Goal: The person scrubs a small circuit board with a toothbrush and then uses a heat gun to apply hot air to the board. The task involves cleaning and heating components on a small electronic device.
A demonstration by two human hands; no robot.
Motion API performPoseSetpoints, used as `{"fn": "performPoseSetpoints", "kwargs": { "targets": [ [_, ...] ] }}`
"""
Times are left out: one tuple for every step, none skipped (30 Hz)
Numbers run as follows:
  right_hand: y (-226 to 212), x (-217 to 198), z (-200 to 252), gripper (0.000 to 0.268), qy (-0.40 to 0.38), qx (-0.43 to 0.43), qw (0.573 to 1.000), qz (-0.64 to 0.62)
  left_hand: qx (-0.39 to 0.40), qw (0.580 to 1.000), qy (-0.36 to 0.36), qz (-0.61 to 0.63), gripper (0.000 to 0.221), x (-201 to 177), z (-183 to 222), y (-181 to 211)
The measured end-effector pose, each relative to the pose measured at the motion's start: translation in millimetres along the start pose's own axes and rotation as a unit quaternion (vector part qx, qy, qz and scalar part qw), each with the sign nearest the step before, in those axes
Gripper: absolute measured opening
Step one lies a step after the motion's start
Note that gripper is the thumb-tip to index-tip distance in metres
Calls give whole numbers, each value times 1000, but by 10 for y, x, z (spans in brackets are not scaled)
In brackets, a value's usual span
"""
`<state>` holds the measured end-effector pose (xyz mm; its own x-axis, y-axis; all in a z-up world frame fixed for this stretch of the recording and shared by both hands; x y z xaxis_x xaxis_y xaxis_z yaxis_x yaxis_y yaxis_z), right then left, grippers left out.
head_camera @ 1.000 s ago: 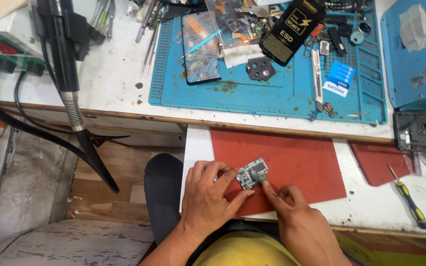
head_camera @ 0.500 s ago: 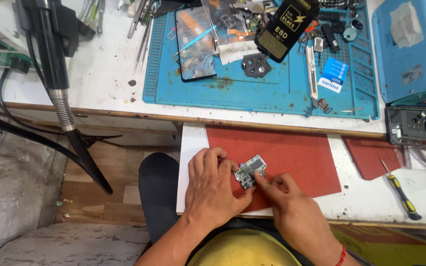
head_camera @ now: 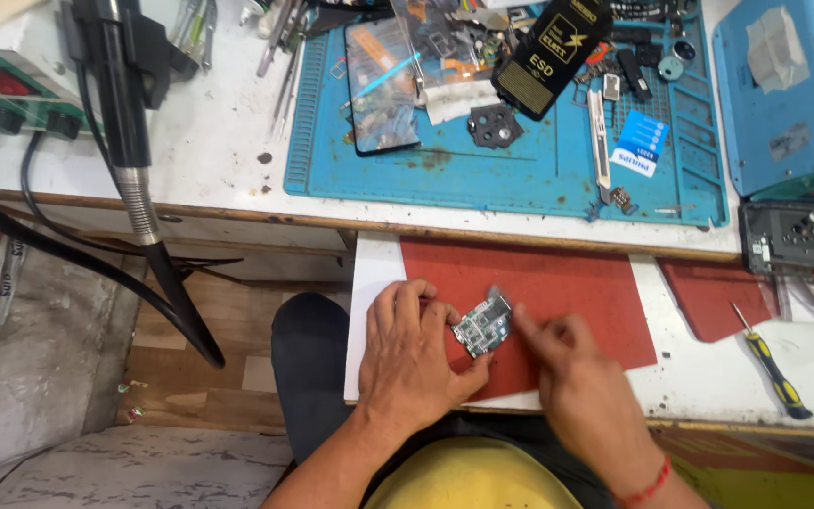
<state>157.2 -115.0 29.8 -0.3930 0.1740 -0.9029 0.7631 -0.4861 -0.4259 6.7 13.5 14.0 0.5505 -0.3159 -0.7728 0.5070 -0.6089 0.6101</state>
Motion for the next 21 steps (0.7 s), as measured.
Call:
{"fn": "performPoseSetpoints", "kwargs": {
  "targets": [
    [6, -6, 16, 61, -5, -13, 1000, -8, 0, 1000, 5, 3, 53, 5, 7, 3],
    [0, -8, 25, 59, -9, -28, 999, -17, -1, 1000, 11, 4, 52, 1, 13, -2],
    [-13, -12, 39, 58, -13, -43, 999, -27, -1, 1000, 17, 5, 50, -2, 25, -3],
    [-32, -9, 52, 60, -19, -43, 999, -27, 6, 999, 33, 0, 50, -8, 40, 4],
    [-56, -5, 61, 62, -25, -43, 998, -27, 14, 999, 49, -4, 49, -7, 56, 13],
    [-77, -9, 75, 64, -32, -42, 998, -25, 21, 998, 65, -6, 49, 4, 76, 23],
    [-86, -23, 101, 65, -52, -16, 998, -18, 27, 998, 64, 5, 48, 11, 92, 14],
    [-84, -54, 119, 66, -73, 6, 997, -10, 30, 997, 68, 15, 46, 13, 98, -3],
    [-86, -73, 126, 67, -93, 29, 995, -2, 33, 997, 71, 26, 45, 13, 104, -14],
    [-102, -86, 124, 68, -98, 22, 995, 9, 38, 996, 74, 27, 44, 2, 112, -20],
    [-102, -113, 133, 69, -102, 15, 994, 21, 43, 996, 76, 29, 43, -5, 117, -16],
    [-102, -116, 130, 71, -105, 9, 994, 32, 49, 995, 79, 31, 42, -12, 113, -16],
    [-100, -71, 37, 67, -88, -10, 995, 39, 57, 994, 86, 30, 41, -21, 95, -33],
    [-75, -18, -87, 63, -73, -26, 996, 47, 64, 993, 90, 32, 41, -13, 93, -42],
    [-59, 10, -135, 59, -58, -42, 996, 56, 70, 993, 93, 35, 41, -5, 108, -44],
    [-44, 5, -110, 65, -68, -46, 995, 49, 71, 992, 93, 37, 41, 1, 119, -42],
    [-31, -14, -71, 71, -78, -50, 995, 42, 72, 992, 93, 39, 41, 4, 130, -41],
    [-29, -16, -60, 76, -86, -55, 994, 34, 74, 992, 94, 40, 41, 3, 123, -54],
    [-5, -40, -50, 75, -86, -37, 995, 30, 80, 991, 96, 41, 41, 6, 117, -60],
    [43, -91, -41, 74, -88, -21, 996, 28, 83, 991, 100, 42, 41, 20, 120, -55],
    [81, -109, -45, 73, -89, -6, 996, 25, 86, 990, 104, 43, 41, 31, 119, -56]
  ]
}}
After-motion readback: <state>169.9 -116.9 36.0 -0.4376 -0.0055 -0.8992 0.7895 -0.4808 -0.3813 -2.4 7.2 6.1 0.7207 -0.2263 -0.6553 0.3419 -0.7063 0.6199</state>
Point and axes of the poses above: each hand's wrist, its own z-axis away from the middle knuckle, its own x-axis out of the palm, y = z × x, the point moved 2 cm from there along -z, towards the middle knuckle, and after that the axes turned 7 degrees about y, right-handed, at the moved point
